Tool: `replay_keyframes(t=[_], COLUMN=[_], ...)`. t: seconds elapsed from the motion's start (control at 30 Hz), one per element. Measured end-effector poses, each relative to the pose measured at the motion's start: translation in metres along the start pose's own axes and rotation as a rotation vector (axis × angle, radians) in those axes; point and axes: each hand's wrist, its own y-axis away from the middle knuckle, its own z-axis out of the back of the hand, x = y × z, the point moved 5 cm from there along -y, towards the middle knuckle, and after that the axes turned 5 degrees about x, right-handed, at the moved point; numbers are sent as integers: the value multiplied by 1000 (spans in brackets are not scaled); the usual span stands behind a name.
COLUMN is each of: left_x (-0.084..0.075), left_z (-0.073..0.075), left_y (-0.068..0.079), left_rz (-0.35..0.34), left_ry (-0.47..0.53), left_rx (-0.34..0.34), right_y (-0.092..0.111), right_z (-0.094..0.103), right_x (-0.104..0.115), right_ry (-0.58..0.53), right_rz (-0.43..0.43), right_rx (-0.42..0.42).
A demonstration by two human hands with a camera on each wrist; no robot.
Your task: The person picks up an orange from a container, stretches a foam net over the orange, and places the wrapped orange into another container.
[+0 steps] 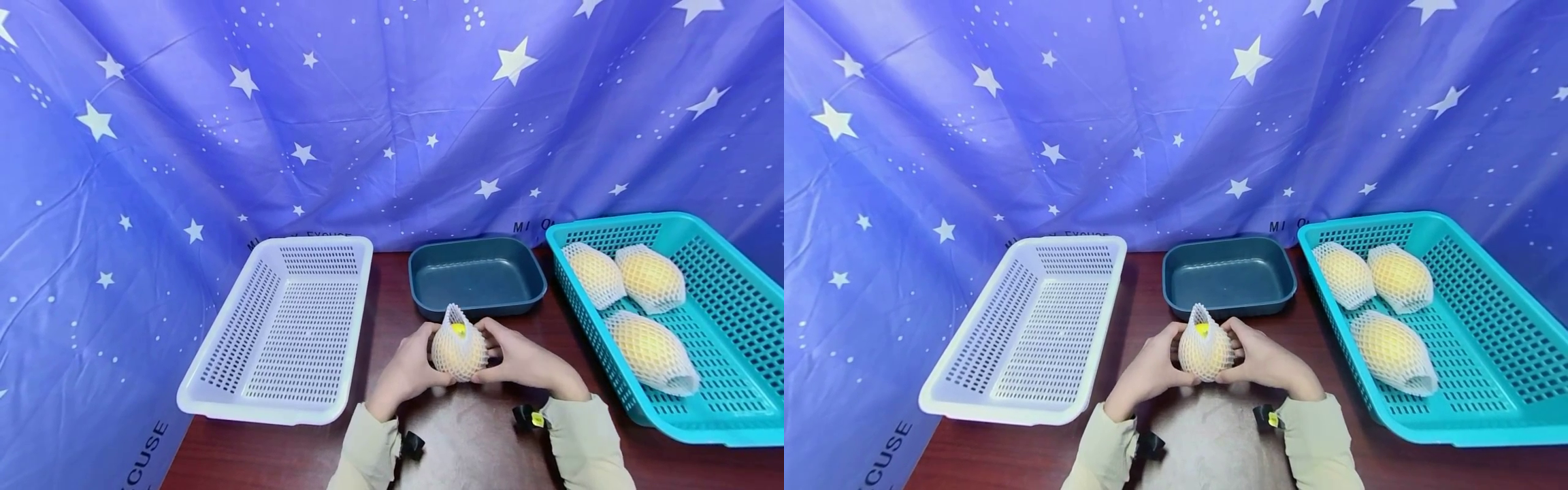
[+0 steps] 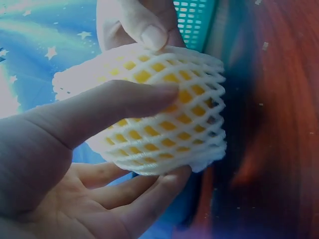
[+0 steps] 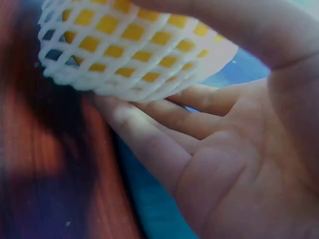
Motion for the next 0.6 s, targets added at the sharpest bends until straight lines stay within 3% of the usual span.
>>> replay_keyframes(t=[0.23,0.6], left_x=[-5,-15], left_z=[8,19], left_y=[2,4], left_rz=[-9,-121], left_ry=[270,501], left_rx=[-13,-130], right_y=[5,9], right_z=[10,20], right_x=[4,15], right_ry=[-116,-286], right_rz=[47,98], right_rx=[-48,-137])
